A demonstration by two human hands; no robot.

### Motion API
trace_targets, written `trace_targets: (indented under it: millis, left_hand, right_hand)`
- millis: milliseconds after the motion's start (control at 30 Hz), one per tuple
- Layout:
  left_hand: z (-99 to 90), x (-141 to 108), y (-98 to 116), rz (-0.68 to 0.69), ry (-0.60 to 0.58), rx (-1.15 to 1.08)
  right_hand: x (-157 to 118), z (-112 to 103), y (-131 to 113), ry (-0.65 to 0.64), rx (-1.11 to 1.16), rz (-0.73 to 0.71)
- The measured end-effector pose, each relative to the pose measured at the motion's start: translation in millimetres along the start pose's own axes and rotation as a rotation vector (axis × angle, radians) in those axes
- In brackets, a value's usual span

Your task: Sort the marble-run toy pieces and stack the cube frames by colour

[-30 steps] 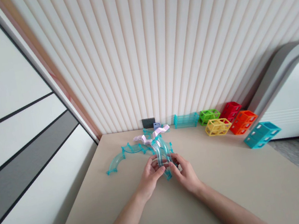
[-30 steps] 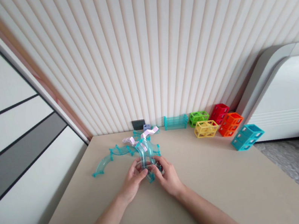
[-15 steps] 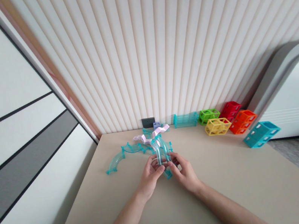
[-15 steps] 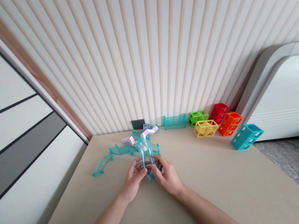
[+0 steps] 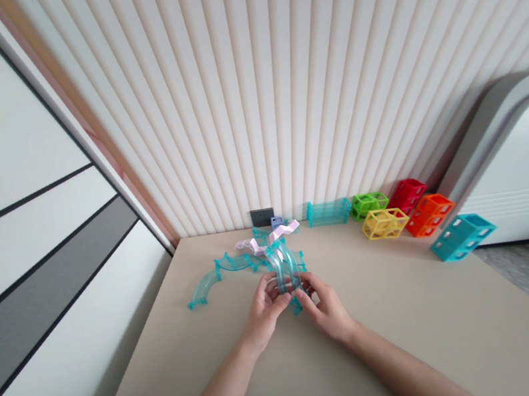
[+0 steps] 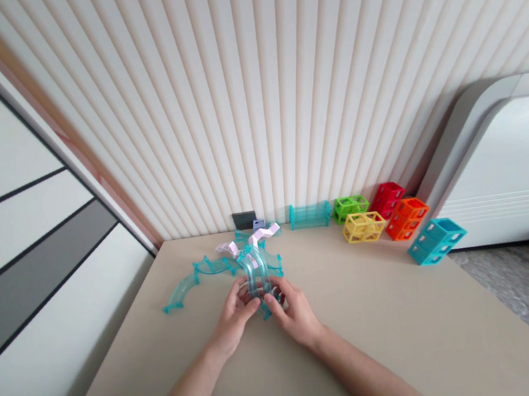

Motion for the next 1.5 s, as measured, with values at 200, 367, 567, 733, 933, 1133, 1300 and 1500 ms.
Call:
trace_targets:
  millis: [200, 367, 567, 733, 933, 1133, 1300, 1500]
  left_hand:
    - [-6.1, 2.2, -2.0, -0.036, 0.049, -0.076]
    - [-17.0, 2.4, -0.5, -0.027, 0.137, -0.133]
    - [-14.8, 1.1, 0.7, 0.001, 0.122, -0.124]
    - [-10.5, 1.2, 2.9, 0.007, 0.096, -0.132]
    - [-9.9, 1.3, 1.9, 0.007, 0.079, -0.132]
    - [-13.2, 0.4, 1.3, 0.012, 0.116, -0.101]
    - [-15.4, 1.4, 7.3, 0.045, 0.12, -0.077]
    - [-27.5, 5.0, 28.5, 0.106, 0.15, -0.034]
  right_hand:
    - [0.7, 0.5, 3.5, -0.027, 0.08, -0.008]
    - [1.6, 1.6, 15.2, -0.057, 0.19, 0.092]
    - [-0.1, 11.3, 20.9, -0.108, 0.223, 0.149]
    - [1.2, 11.7, 24.3, -0.095, 0.263, 0.154]
    - [2.8, 9.5, 26.7, -0.092, 0.258, 0.145]
    - [1.9, 9.3, 28.7, -0.072, 0.238, 0.117]
    - [2.0, 4.1, 26.6, -0.05, 0.23, 0.104]
    - [4.2, -28.1, 44.4, 0.182, 0.327, 0.151]
Point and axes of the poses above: each hand's wrist, its own x-axis towards the middle knuckle, its own z-axis out of the palm, y = z × x, the point moved 10 cm from there along x, towards the middle knuckle, and after that the axes turned 6 degrees about x, right-handed, at the moved point
